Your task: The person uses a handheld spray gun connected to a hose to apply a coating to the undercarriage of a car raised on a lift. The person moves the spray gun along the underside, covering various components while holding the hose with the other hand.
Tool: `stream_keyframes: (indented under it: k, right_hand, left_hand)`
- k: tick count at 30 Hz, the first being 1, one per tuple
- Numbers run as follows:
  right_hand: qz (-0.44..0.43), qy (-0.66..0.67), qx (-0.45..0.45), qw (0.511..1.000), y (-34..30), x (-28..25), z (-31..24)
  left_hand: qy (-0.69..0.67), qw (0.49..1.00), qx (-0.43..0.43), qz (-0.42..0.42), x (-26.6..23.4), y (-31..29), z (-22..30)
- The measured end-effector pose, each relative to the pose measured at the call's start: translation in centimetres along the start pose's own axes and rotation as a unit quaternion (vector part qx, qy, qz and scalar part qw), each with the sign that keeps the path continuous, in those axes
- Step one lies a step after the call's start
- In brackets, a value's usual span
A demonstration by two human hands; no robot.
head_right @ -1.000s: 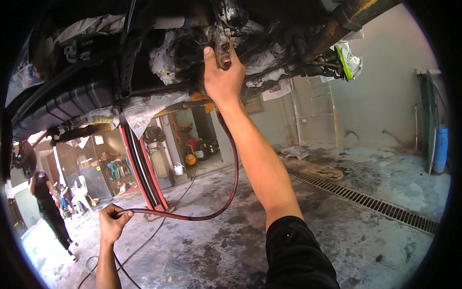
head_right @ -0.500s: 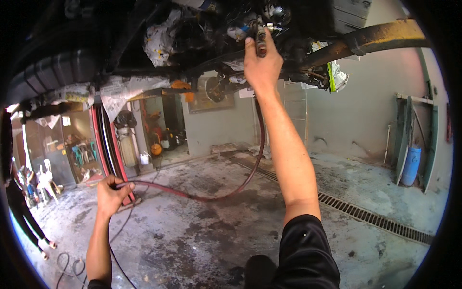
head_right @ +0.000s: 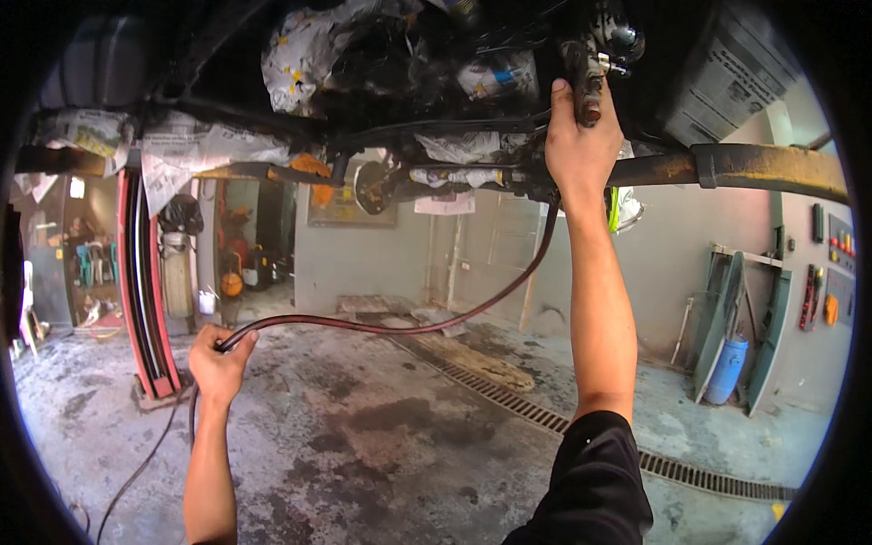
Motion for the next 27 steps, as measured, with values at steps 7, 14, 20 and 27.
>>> stream_keyframes:
  k: [7, 14, 20, 27]
  right_hand:
    - [-0.029, -0.072, -0.01, 0.997, -1.1, 1.0, -3.6]
    - [-0.034, -0.136, -0.006, 0.99, -0.3, 1.0, -7.1]
    - [-0.024, -0.176, -0.007, 0.984, -1.1, 1.2, -9.5]
    - [-0.035, -0.148, -0.024, 0.988, -2.8, 0.4, -11.5]
  left_hand:
    - [-0.079, 0.996, -0.026, -0.028, -3.9, -2.0, -6.0]
    - [-0.139, 0.989, -0.01, -0.058, -7.4, -1.7, -9.0]
    - [-0.144, 0.987, 0.025, -0.062, -9.5, -1.1, -11.4]
    - [-0.209, 0.976, -0.034, -0.052, -9.2, -2.3, -11.7]
Point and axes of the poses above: each hand's wrist, its own y-axis towards the middle knuckle, its own x-axis out of the palm, z = x × y, the point moved 4 cm from there along y, towards the middle knuckle, and after that the axes turned 13 degrees about -y, right-handed, at the moved point
